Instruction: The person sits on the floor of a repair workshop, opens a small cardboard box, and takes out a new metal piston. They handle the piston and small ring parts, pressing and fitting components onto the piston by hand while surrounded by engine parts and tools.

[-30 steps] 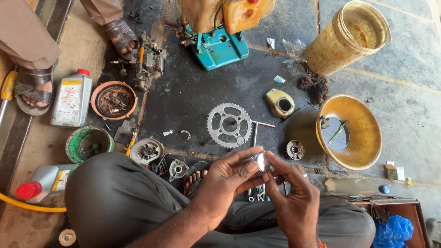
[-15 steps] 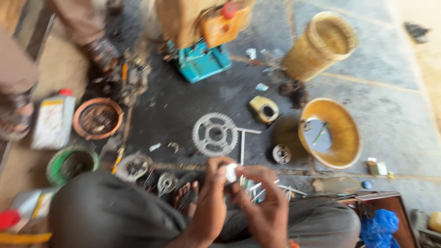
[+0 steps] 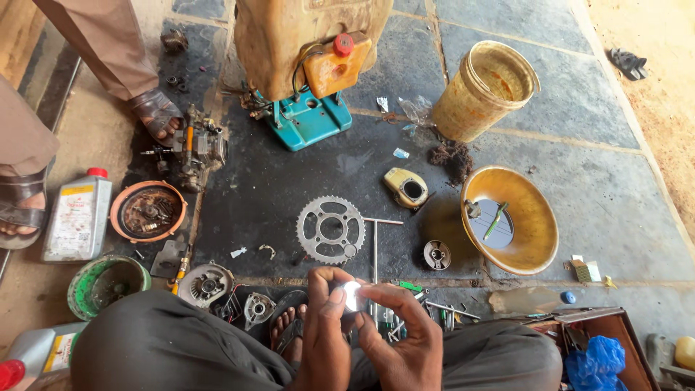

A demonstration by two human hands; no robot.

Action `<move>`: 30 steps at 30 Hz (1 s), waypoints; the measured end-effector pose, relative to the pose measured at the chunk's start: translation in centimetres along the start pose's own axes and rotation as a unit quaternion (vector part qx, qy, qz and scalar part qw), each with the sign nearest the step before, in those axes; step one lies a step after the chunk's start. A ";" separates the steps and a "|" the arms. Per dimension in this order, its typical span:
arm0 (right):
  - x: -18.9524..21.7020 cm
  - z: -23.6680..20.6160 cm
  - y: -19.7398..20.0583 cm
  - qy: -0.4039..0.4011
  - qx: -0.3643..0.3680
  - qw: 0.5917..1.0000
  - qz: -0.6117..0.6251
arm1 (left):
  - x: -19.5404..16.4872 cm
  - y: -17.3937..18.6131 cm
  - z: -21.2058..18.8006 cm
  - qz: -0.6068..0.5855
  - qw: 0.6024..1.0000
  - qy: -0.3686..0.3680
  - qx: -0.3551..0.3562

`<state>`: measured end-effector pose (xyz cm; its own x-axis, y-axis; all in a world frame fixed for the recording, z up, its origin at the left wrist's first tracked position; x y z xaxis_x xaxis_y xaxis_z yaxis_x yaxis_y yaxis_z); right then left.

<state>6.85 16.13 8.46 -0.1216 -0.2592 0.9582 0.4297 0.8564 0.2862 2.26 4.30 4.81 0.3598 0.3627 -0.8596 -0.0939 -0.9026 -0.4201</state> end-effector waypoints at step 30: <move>1.3 -0.4 -0.5 0.053 0.025 0.998 0.007 | -2.4 -1.0 -0.6 0.002 0.983 -0.183 0.030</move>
<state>6.78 15.16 9.56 -0.0184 -0.2908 0.9566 0.3857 0.8807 0.2752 2.10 4.21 7.44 0.0026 0.4286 -0.9035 -0.1521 -0.8928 -0.4240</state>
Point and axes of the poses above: each hand's wrist, its own z-axis towards the middle knuckle, its own y-axis out of the back of the hand, x = y × z, the point moved 4 cm from there along z, towards the middle knuckle, and after that the axes turned 4 degrees about -y, right-handed, at the moved point
